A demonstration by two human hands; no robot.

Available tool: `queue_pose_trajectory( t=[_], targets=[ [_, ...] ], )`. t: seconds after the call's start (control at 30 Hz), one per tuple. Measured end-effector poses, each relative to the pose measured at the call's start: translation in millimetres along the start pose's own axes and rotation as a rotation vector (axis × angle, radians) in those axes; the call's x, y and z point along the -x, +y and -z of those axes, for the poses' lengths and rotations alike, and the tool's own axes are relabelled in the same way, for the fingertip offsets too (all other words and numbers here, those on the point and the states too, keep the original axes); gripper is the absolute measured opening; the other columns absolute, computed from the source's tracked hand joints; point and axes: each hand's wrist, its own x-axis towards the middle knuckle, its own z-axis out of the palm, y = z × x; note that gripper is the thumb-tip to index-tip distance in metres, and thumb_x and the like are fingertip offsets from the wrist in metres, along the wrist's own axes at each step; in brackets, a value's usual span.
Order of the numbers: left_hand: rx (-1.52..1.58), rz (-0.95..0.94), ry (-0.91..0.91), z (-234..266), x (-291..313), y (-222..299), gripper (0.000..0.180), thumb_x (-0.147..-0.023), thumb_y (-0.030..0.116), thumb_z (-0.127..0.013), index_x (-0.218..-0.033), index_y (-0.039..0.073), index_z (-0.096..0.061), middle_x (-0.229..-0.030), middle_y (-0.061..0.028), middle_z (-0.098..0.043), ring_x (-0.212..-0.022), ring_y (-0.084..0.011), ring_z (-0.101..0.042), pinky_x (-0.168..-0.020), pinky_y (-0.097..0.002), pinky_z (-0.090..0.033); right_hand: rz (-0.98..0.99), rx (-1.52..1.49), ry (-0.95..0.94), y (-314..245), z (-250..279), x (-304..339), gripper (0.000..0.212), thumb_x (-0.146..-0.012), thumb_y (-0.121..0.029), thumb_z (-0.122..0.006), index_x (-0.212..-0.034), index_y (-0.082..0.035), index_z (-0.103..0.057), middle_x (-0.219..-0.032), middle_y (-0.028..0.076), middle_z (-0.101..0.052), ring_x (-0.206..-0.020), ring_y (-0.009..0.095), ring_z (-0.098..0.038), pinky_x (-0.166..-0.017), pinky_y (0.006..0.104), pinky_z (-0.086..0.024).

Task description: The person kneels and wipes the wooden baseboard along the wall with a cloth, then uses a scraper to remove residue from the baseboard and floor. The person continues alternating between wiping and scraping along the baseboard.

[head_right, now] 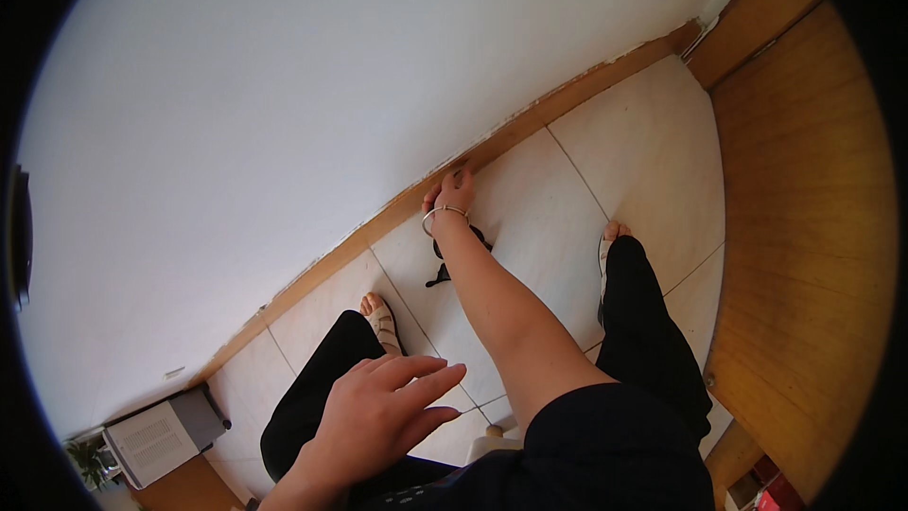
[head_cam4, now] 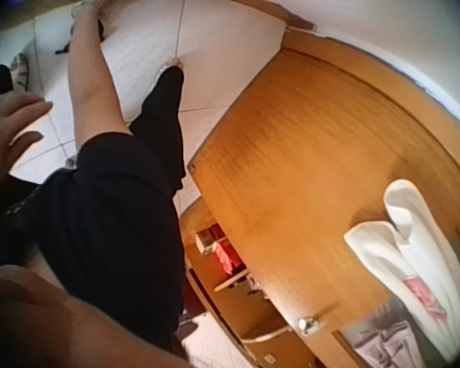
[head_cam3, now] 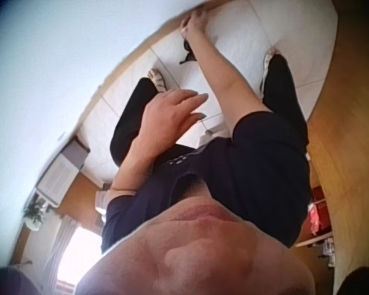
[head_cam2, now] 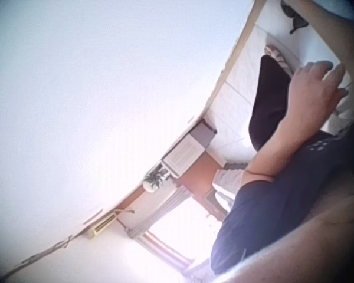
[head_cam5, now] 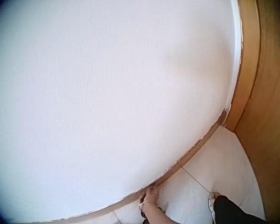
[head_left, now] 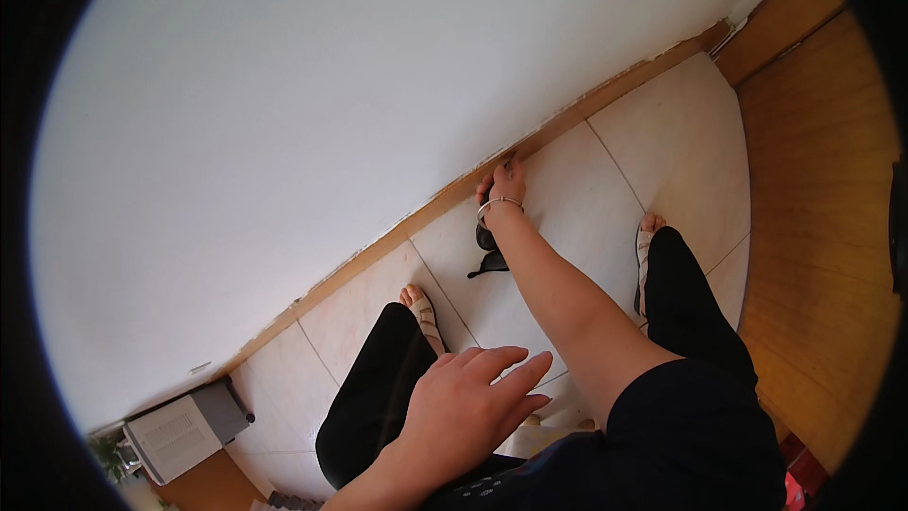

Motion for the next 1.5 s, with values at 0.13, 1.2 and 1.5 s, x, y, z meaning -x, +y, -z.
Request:
queue_pose_trajectory(
  t=[0.13,1.2,1.5],
  targets=[
    [0.009,-0.012,0.001,1.6,-1.1,1.8,0.032,-0.075,0.024,-0.068,-0.105,0.013,-0.061,-0.095,-0.0034,-0.062,-0.072,-0.0201,-0.058,-0.063,-0.0311,-0.046,0.020,0.014,-0.035,0.3,2.0,-4.2,0.045,-0.092,-0.016,-0.042,-0.135,-0.023,-0.030,-0.062,0.003,-0.047,-0.043,0.012,-0.044,-0.035,0.0279,-0.038],
    [-0.015,-0.020,0.033,15.4,2.4,3.7,0.026,-0.080,0.025,-0.062,-0.102,0.011,-0.061,-0.091,-0.0071,-0.062,-0.074,-0.0223,-0.059,-0.062,-0.0323,-0.047,-0.290,-0.146,-0.034,-9.2,46.3,-96.1,0.023,-0.089,-0.019,-0.046,-0.111,-0.028,-0.048,-0.061,0.002,-0.045,-0.043,0.012,-0.039,-0.037,0.0230,-0.034],
    [0.051,0.073,0.045,18.3,3.7,2.3,0.032,-0.076,0.023,-0.065,-0.106,0.014,-0.060,-0.097,-0.0069,-0.060,-0.081,-0.0257,-0.057,-0.067,-0.0357,-0.044,-0.358,-0.238,-0.066,5.4,50.4,-86.2,0.017,-0.093,-0.022,-0.044,-0.107,-0.028,-0.050,-0.068,0.002,-0.049,-0.047,0.012,-0.041,-0.039,0.0240,-0.033]
  ],
)
